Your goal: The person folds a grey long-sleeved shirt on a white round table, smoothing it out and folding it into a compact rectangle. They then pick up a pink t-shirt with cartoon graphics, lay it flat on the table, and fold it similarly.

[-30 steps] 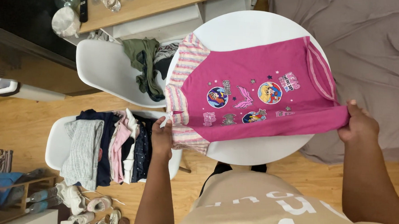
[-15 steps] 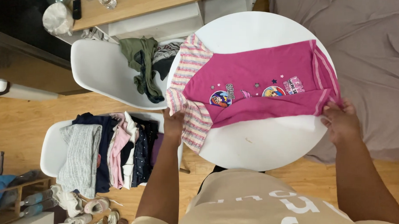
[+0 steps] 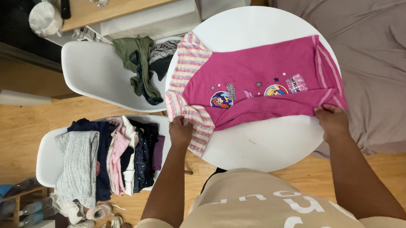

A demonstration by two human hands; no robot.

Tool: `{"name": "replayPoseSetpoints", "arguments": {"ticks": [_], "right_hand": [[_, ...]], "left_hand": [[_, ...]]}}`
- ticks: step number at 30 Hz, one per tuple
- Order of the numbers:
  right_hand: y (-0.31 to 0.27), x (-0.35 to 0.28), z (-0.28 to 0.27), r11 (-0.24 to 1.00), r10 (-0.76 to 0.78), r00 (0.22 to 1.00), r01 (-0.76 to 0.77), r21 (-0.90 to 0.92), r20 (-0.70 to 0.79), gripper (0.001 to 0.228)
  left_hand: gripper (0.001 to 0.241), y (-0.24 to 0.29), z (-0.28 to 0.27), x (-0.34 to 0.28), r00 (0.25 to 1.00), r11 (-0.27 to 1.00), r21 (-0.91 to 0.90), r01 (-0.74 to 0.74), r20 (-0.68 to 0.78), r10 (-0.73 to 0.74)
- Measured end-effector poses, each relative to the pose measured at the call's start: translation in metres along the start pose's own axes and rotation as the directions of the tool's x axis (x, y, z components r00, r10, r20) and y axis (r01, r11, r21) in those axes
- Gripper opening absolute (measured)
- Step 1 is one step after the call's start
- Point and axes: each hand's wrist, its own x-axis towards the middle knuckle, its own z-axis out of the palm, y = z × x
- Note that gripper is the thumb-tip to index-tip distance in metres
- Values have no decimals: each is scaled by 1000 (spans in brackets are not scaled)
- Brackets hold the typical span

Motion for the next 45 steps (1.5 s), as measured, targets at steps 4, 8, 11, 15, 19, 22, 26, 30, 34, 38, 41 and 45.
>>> {"name": "replayPoseSetpoints", "arguments": {"ticks": [4,8,11,15,19,22,26,30,34,38,41,45], "right_hand": [[5,9,-23,994,105,993,-107,31,61,22],[-9,-7,-37,943,150,986,-163,291,68,14],[-22,-20,-42,844,75,991,-121,522,109,12],[-53,-40,-34,822,64,990,-122,557,123,13],[-51,-37,-34,933,99,985,-140,331,139,11],[-34,-21,-40,963,148,986,-162,215,76,11],[-34,-21,-47,1000,11,1000,-11,10,23,11],[-51,-28,-51,997,11,997,-16,77,71,7],[-77,-42,-50,930,43,993,-81,357,114,8],[-56,-22,-63,926,78,988,-121,357,133,12],[-28,1,-77,936,152,964,-211,283,217,19],[-69,-39,-66,891,419,866,-450,60,273,26]], "left_hand": [[34,11,-22,-1,975,971,-138,196,132,-178],[21,12,-40,-6,949,904,-310,294,205,-239],[16,-3,-46,-9,948,822,-481,306,234,-216],[12,22,-64,-19,971,872,-431,234,148,-187],[13,29,-64,-27,966,896,-362,258,125,-227],[14,22,-62,-31,994,971,-216,98,-17,-104],[12,38,-71,-36,965,986,82,-143,-209,158],[11,49,-76,-32,985,981,-196,-13,-172,-21],[16,15,-69,-20,973,877,-436,202,-9,-229],[36,45,-85,-25,766,694,-337,636,389,-512],[52,45,-86,-34,567,596,-148,789,550,-613],[68,16,-80,-45,372,533,-30,846,750,-547]]}}
